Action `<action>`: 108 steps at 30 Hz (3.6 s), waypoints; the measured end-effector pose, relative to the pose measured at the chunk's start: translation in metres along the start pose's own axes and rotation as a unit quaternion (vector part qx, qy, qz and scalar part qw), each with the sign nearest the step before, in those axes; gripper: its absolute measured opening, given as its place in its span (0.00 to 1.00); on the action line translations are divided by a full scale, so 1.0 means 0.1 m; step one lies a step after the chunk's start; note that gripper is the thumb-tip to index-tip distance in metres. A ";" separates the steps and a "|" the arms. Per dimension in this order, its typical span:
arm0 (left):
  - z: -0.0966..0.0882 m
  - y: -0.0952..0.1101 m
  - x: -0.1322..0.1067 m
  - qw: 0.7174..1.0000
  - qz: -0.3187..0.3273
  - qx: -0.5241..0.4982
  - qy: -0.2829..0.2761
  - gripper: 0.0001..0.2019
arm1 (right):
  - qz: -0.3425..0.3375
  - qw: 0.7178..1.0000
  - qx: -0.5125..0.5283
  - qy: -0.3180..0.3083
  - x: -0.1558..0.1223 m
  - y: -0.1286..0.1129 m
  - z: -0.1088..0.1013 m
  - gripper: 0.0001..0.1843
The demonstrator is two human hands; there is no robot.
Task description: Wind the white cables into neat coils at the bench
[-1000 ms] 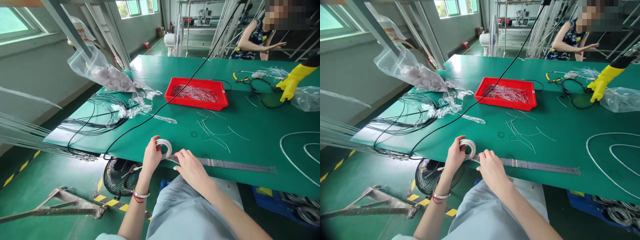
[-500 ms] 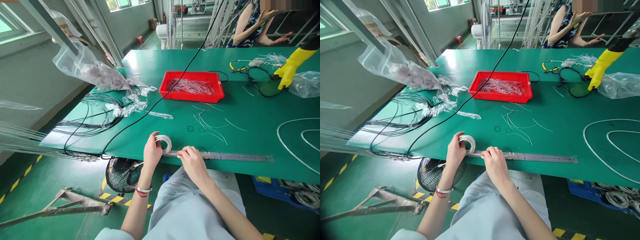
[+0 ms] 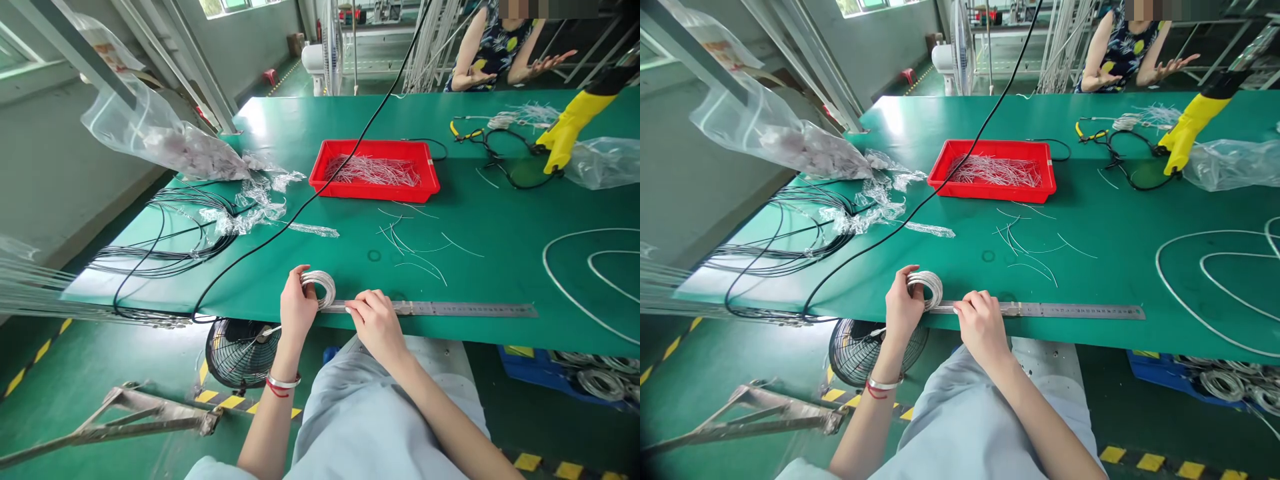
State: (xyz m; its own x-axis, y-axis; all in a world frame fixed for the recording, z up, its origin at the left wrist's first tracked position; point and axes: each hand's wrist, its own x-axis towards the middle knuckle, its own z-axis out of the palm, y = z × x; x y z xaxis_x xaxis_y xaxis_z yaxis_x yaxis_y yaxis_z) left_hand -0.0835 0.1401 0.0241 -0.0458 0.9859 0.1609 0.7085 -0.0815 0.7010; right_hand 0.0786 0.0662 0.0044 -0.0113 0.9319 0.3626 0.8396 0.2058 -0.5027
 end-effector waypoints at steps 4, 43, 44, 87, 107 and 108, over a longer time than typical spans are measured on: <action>0.01 -0.01 0.01 1.000 0.023 -0.009 0.017 0.20 | -0.014 1.000 0.005 0.003 0.01 -0.02 0.03 0.09; -0.08 -0.07 -0.05 0.988 0.133 -0.065 -0.037 0.18 | 0.068 0.971 0.184 -0.136 0.52 -0.20 0.04 0.28; -0.08 -0.08 -0.06 0.987 0.131 -0.082 -0.037 0.14 | 0.081 0.964 0.209 -0.143 0.52 -0.18 0.02 0.27; -0.48 0.49 0.38 0.999 0.008 -0.023 -0.048 0.19 | 0.230 0.962 -0.144 -0.025 0.27 1.22 -0.81 0.20; -0.30 1.06 -0.12 0.982 0.177 0.061 0.001 0.12 | 0.244 0.871 0.407 -0.126 0.06 -0.18 -1.53 0.09; -0.28 1.09 -0.15 0.974 0.210 0.081 0.019 0.11 | 0.244 0.878 0.386 -0.142 0.06 -0.28 -1.53 0.08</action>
State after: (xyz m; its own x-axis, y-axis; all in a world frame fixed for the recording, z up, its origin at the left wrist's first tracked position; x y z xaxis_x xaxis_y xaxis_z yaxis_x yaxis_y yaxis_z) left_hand -0.0254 0.1122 0.1178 0.2475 0.8642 0.4382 0.7721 -0.4491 0.4496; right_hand 0.1384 0.0200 0.1404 0.0206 0.9798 -0.1988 0.1658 -0.1995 -0.9658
